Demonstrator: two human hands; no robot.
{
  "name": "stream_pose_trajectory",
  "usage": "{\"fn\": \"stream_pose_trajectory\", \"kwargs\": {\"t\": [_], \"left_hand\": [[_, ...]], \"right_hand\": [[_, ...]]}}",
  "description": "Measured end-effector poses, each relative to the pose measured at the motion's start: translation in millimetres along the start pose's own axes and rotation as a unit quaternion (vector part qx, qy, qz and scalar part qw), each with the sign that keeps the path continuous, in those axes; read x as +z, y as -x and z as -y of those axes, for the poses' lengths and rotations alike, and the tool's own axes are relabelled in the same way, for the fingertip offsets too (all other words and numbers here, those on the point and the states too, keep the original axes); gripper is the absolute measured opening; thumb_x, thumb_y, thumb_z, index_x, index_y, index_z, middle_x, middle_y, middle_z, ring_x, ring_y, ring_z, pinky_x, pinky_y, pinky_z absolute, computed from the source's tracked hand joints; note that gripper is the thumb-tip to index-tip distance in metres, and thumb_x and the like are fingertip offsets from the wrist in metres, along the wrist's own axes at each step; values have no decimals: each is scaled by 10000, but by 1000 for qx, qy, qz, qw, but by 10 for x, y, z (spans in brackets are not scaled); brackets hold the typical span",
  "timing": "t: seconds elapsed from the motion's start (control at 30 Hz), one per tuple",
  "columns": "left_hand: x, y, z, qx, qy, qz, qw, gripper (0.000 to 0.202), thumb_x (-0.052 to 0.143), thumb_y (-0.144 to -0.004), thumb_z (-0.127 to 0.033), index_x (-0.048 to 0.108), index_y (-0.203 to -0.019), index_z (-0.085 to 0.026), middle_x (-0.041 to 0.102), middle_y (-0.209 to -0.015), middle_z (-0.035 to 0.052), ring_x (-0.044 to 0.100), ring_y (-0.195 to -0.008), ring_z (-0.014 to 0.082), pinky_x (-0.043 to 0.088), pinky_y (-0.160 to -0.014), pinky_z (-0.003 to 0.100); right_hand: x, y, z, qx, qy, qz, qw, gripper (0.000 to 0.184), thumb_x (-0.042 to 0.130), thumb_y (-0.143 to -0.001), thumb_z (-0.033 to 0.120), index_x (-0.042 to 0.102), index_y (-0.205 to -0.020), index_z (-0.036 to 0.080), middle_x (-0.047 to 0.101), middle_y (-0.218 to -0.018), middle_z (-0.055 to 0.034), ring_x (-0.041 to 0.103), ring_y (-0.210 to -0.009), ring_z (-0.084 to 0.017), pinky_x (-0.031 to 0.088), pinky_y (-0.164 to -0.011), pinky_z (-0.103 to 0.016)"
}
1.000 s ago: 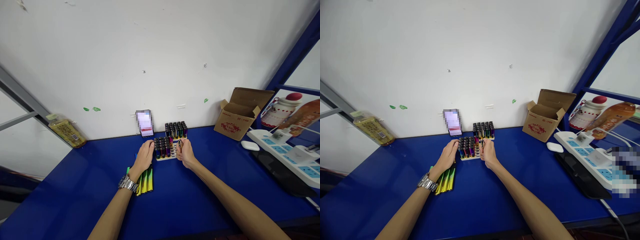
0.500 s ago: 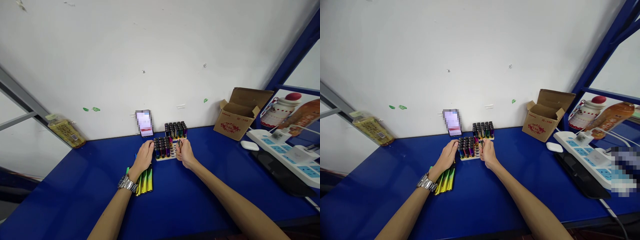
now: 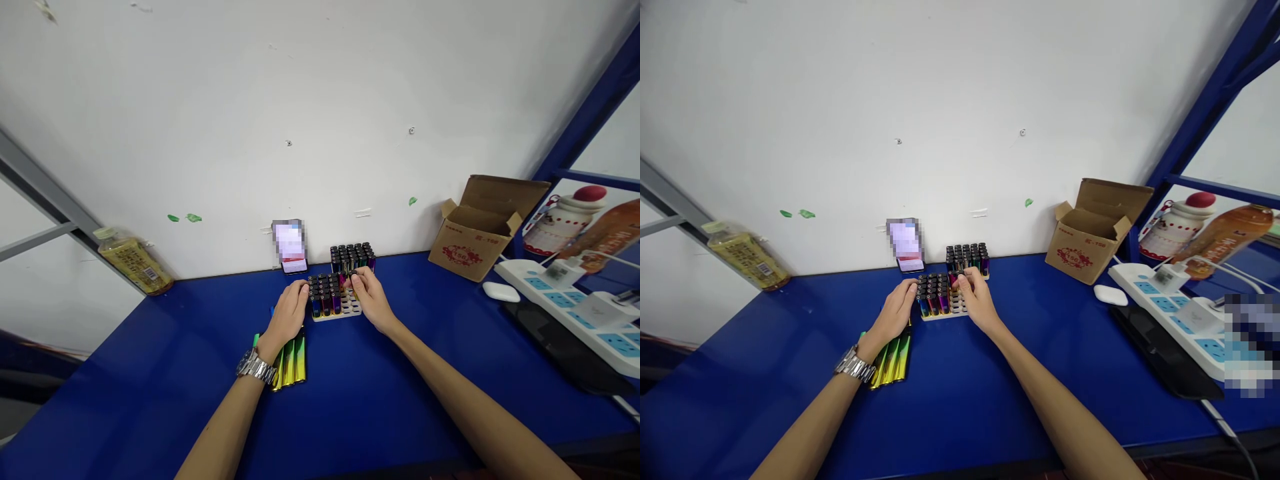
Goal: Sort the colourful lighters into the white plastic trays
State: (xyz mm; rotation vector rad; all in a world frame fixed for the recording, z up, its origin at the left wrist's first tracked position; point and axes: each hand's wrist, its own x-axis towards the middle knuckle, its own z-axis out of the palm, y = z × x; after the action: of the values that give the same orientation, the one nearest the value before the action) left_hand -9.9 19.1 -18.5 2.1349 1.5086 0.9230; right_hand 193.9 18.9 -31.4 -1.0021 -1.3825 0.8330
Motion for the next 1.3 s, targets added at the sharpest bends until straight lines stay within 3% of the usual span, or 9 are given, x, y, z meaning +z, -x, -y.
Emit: {"fn": "stream_pose_trajectory", "kwargs": {"t": [0.13,0.27,0.4,0.47,0.57,0.67,0.77,1.0,1.3], "left_hand": [[-1,1,-3,6,3,-4,1000,399,239,-968,-425,526,-1119,-192,626,-1092,91,561,-1041,229,424,-922,407],[5,-2,5,2,2,-1,1000,401,233,-969,-424,522,-1118,-188,625,-1086,89,555,-1042,225,420,-923,404],[-1,2,-4,1,-9,-3,1000,400,231,-969,-423,523,-1118,-193,626,-1082,87,557,-1037,227,421,-918,406],[-30,2,-22,1,-23,-4,1000,407,225,-969,-421,523,-1123,-190,623,-1088,92,551,-1042,234,417,-917,412],[-121,-8,-44,5,-60,5,998,429,223,-964,-428,522,-1136,-172,619,-1101,107,538,-1045,251,407,-917,431],[-243,-24,-26,13,-105,60,993,439,288,-937,-472,550,-1118,-170,630,-1081,105,530,-1038,272,407,-911,444],[-349,-26,40,9,-146,129,981,448,416,-867,-493,567,-1137,-169,625,-1113,111,513,-1076,302,415,-908,445],[-419,24,158,-19,-228,217,949,888,576,-625,-716,462,-1324,-180,504,-1291,167,447,-1159,386,400,-914,496],[-311,11,161,22,-225,110,968,464,642,-647,-564,623,-926,-193,634,-986,139,561,-949,346,455,-777,438]], "right_hand": [[-67,-34,-88,-58,116,-41,991,343,508,-847,493,641,-898,181,601,-825,-66,566,-750,-192,470,-689,-328],[-70,-37,-155,-53,117,-9,992,272,486,-869,372,653,-936,168,620,-710,-45,593,-661,-186,473,-654,-316],[-72,-16,-118,-72,177,18,981,262,430,-903,295,647,-805,188,614,-640,-32,599,-630,-183,463,-632,-293],[-76,-1,-81,-89,227,34,969,290,406,-921,290,634,-770,194,610,-652,-41,591,-639,-188,453,-621,-289],[-69,25,-44,-113,305,31,945,274,393,-937,313,635,-917,185,626,-789,-83,589,-698,-207,451,-642,-304],[-51,43,-32,-108,334,24,936,291,390,-943,339,577,-1084,166,630,-890,-111,597,-748,-222,457,-676,-321],[-44,48,-13,-91,323,32,941,279,377,-948,340,536,-1096,165,638,-871,-99,603,-776,-223,454,-699,-323],[-55,52,72,-74,309,31,948,248,322,-958,317,523,-1000,178,642,-854,-83,598,-779,-210,432,-696,-306],[-45,77,101,-77,299,27,951,254,318,-958,329,529,-994,193,628,-801,-66,582,-715,-201,418,-646,-295]]}}
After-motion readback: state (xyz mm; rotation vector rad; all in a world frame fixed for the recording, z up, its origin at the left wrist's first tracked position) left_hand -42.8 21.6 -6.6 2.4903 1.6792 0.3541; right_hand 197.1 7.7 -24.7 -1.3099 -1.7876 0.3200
